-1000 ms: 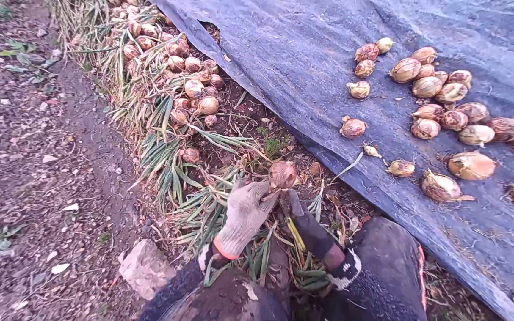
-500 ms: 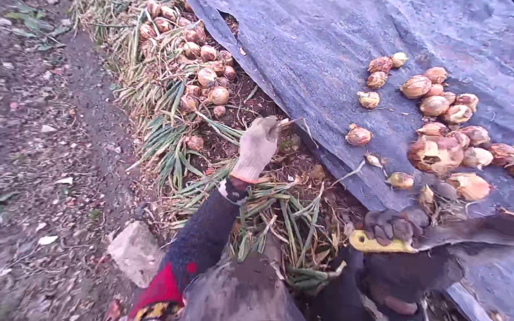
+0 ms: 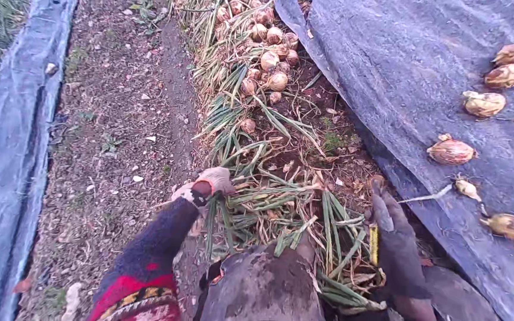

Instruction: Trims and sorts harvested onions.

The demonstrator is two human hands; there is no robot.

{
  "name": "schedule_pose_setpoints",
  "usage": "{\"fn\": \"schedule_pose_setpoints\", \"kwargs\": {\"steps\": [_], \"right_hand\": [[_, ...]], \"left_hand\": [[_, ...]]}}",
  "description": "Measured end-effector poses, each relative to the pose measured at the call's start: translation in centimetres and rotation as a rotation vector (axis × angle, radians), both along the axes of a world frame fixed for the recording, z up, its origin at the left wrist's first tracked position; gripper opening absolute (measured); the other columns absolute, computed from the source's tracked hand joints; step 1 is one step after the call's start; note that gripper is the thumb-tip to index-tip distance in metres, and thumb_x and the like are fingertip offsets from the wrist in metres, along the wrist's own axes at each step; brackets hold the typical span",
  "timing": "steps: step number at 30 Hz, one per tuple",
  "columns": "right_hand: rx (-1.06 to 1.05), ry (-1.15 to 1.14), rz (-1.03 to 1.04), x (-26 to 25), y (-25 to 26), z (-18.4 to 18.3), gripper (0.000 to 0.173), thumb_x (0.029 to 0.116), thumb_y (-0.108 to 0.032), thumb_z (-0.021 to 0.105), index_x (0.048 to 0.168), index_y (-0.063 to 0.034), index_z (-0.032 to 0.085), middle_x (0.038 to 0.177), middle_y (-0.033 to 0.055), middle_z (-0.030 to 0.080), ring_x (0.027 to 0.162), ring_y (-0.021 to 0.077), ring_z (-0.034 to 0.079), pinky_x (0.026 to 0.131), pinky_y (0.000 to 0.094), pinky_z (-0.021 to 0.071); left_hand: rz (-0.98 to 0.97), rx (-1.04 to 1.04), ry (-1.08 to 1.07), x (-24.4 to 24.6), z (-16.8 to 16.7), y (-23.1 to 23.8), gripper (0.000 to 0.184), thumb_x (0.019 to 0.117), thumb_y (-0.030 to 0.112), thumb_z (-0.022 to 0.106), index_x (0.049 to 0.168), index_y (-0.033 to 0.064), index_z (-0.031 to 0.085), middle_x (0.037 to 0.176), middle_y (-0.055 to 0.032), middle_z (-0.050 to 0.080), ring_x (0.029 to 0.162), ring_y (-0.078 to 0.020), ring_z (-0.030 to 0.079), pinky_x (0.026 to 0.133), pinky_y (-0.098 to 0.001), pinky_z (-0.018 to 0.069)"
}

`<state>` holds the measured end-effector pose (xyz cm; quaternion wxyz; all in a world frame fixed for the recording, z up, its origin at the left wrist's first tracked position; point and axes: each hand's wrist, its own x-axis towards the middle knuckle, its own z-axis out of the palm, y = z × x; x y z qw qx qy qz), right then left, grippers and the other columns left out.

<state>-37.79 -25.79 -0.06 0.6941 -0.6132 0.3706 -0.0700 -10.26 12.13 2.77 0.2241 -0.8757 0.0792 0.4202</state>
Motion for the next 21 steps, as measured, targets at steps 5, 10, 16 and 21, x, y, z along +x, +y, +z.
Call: {"fn": "schedule_pose_setpoints", "kwargs": {"steps": [5,10,16,21], "right_hand": [[-0.1,0.109,0.062,0.2,0.4,-0.4,0.056,0.1002,-0.047,0.06,0.146,-0.0158,0.052,0.105,0.0066,0.07,0.08,0.015,0.068,0.07,0.0381,0.0604],[-0.152,0.159,0.077,0.5,0.4,-1.3,0.062,0.0959,-0.045,0.067,0.147,-0.0127,0.052,0.136,0.0073,0.064,0.117,0.012,0.065,0.099,0.0367,0.0555],[-0.232,0.197,0.161,0.3,0.6,-2.1,0.07,0.0898,-0.046,0.073,0.148,-0.0129,0.053,0.147,0.0066,0.057,0.136,0.0146,0.053,0.113,0.0414,0.0447],[-0.14,0.067,0.216,1.3,1.9,-2.2,0.064,0.0935,-0.043,0.069,0.148,-0.0109,0.054,0.15,0.0059,0.055,0.137,0.0118,0.052,0.114,0.037,0.0453]], "left_hand": [[-0.212,-0.357,-0.516,8.6,1.6,-5.8,0.04,0.0863,0.018,0.071,0.126,0.022,0.07,0.135,-0.0167,0.061,0.123,-0.0427,0.059,0.091,-0.0655,0.0523],[-0.558,-0.278,-0.386,14.2,-6.5,-7.8,0.064,0.0894,-0.008,0.061,0.146,0.0225,0.055,0.155,-0.021,0.046,0.132,-0.051,0.05,0.098,-0.0703,0.0447],[-0.435,-0.523,-0.476,12.1,-6.6,-9.3,0.073,0.0651,0.028,0.084,0.134,0.0203,0.063,0.135,-0.0191,0.059,0.133,-0.0436,0.049,0.116,-0.0702,0.0266],[0.069,-1.244,-0.113,0.0,-3.6,-13.3,0.084,0.0663,0.037,0.091,0.138,0.0093,0.055,0.137,-0.0094,0.058,0.121,-0.0153,0.06,0.102,-0.0354,0.0547]]}}
